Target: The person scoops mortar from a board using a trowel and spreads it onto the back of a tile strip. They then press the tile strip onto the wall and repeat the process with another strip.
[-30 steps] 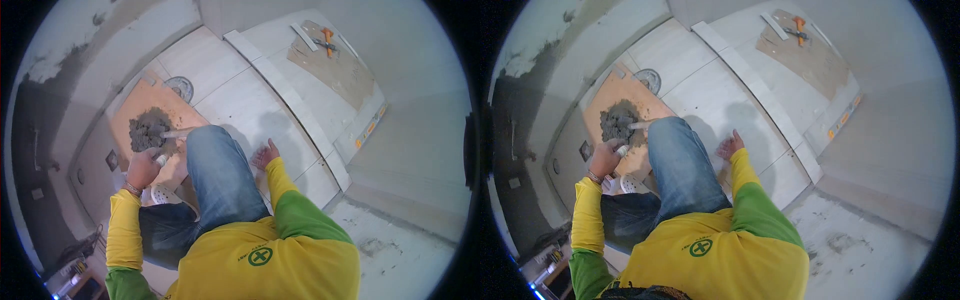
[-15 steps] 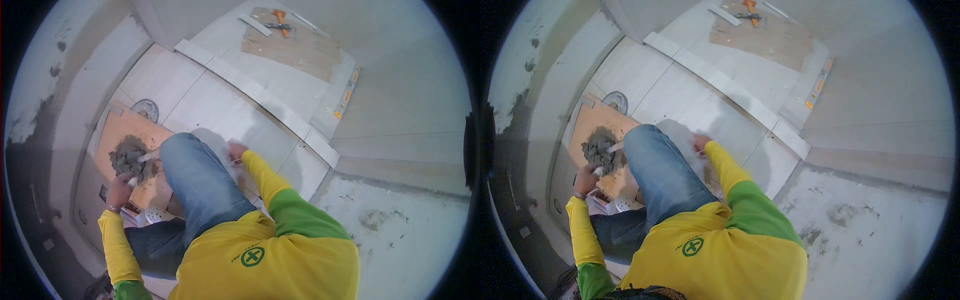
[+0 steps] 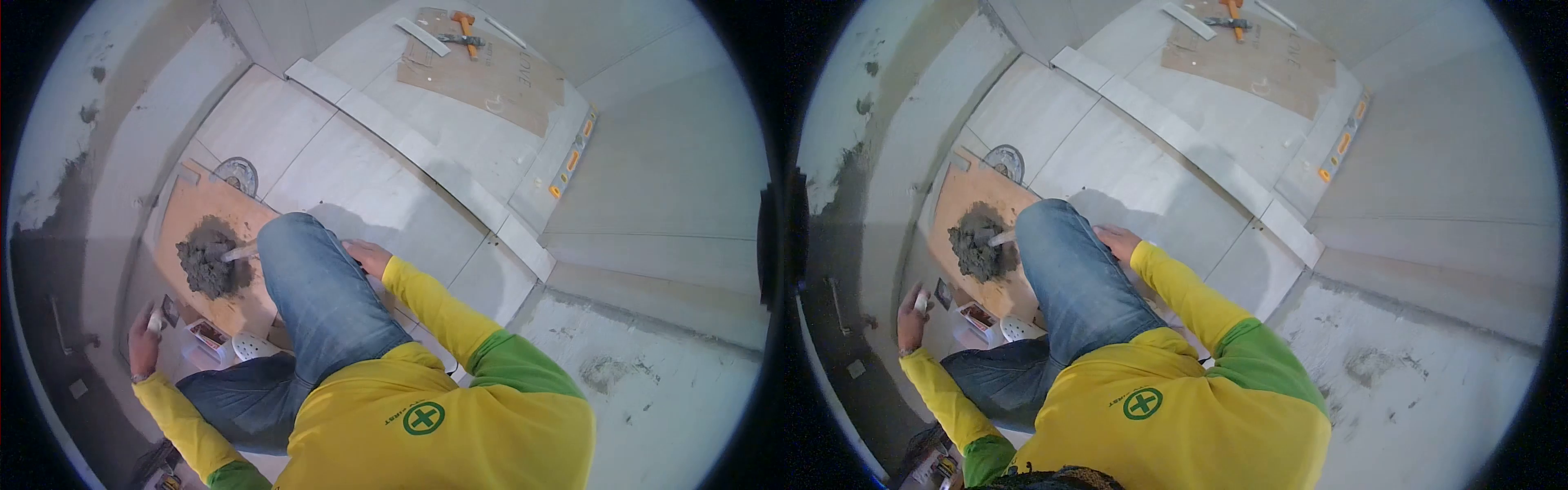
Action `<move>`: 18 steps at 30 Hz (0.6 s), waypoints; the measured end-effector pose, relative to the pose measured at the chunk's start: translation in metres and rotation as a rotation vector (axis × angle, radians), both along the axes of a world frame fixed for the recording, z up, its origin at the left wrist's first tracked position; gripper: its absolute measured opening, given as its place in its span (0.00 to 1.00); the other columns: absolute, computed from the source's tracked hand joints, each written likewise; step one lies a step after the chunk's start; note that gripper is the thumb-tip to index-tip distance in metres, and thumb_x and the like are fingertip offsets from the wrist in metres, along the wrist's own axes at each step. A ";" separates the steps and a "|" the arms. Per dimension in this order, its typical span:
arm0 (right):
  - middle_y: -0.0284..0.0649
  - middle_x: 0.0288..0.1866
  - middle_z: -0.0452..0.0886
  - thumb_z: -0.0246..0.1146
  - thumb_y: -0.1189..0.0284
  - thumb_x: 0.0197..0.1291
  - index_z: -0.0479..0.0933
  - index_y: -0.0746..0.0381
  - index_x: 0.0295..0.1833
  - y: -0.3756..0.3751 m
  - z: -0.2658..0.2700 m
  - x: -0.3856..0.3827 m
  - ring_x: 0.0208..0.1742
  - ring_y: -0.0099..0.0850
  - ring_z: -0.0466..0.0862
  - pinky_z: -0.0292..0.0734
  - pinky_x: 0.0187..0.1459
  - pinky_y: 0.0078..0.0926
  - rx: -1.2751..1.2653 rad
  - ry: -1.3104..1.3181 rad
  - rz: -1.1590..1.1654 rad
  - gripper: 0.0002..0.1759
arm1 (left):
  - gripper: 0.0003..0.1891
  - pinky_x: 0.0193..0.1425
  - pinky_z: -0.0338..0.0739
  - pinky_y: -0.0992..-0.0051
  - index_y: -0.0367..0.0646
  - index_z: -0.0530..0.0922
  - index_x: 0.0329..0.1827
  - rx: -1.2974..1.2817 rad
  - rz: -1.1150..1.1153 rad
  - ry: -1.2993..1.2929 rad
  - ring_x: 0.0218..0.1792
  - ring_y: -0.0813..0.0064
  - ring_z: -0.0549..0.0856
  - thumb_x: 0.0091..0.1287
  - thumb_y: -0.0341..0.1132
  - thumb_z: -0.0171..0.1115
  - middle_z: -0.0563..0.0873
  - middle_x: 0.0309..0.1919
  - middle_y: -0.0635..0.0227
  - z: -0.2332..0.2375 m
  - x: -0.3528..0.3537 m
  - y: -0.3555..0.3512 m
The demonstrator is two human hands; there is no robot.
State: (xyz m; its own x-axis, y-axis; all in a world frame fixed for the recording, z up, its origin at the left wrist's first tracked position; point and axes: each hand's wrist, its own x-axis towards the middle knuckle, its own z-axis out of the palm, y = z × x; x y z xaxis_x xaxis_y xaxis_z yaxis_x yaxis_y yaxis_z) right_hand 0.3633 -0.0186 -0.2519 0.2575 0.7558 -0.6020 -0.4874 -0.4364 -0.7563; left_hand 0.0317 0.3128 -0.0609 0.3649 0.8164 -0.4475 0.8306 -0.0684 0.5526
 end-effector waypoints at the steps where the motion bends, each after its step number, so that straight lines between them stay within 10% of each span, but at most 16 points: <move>1: 0.48 0.67 0.72 0.50 0.49 0.67 0.67 0.58 0.69 0.002 0.007 -0.001 0.64 0.42 0.73 0.63 0.66 0.32 -0.005 0.001 0.006 0.32 | 0.24 0.39 0.73 0.79 0.42 0.72 0.67 -0.001 0.031 -0.017 0.38 0.80 0.82 0.69 0.41 0.56 0.85 0.41 0.69 0.007 -0.011 -0.005; 8: 0.62 0.70 0.62 0.60 0.48 0.59 0.58 0.60 0.73 0.047 0.057 -0.041 0.70 0.54 0.65 0.59 0.70 0.43 -0.017 -0.828 0.194 0.43 | 0.22 0.45 0.73 0.79 0.39 0.77 0.60 -0.058 0.171 0.011 0.44 0.79 0.81 0.71 0.45 0.53 0.84 0.45 0.65 0.026 -0.102 -0.062; 12: 0.65 0.69 0.60 0.58 0.48 0.60 0.59 0.60 0.73 0.056 0.062 -0.043 0.70 0.59 0.63 0.58 0.70 0.43 0.030 -0.779 0.199 0.41 | 0.24 0.51 0.73 0.75 0.36 0.79 0.55 -0.275 0.316 -0.216 0.45 0.75 0.81 0.72 0.49 0.52 0.84 0.46 0.64 0.018 -0.157 -0.099; 18: 0.63 0.70 0.61 0.59 0.48 0.60 0.61 0.61 0.72 0.055 0.066 -0.048 0.69 0.56 0.64 0.59 0.70 0.42 0.050 -0.863 0.193 0.41 | 0.22 0.61 0.69 0.72 0.33 0.79 0.52 0.132 0.236 -0.241 0.50 0.69 0.80 0.71 0.47 0.53 0.84 0.47 0.61 0.028 -0.128 -0.140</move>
State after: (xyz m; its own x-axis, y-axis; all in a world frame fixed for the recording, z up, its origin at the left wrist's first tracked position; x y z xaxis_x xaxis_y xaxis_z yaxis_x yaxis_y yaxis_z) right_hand 0.3150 0.0368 -0.1863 0.4719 0.8533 -0.2217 0.3407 -0.4084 -0.8468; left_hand -0.0966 0.1733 -0.0324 0.2415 0.9358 -0.2570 0.6786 0.0265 0.7341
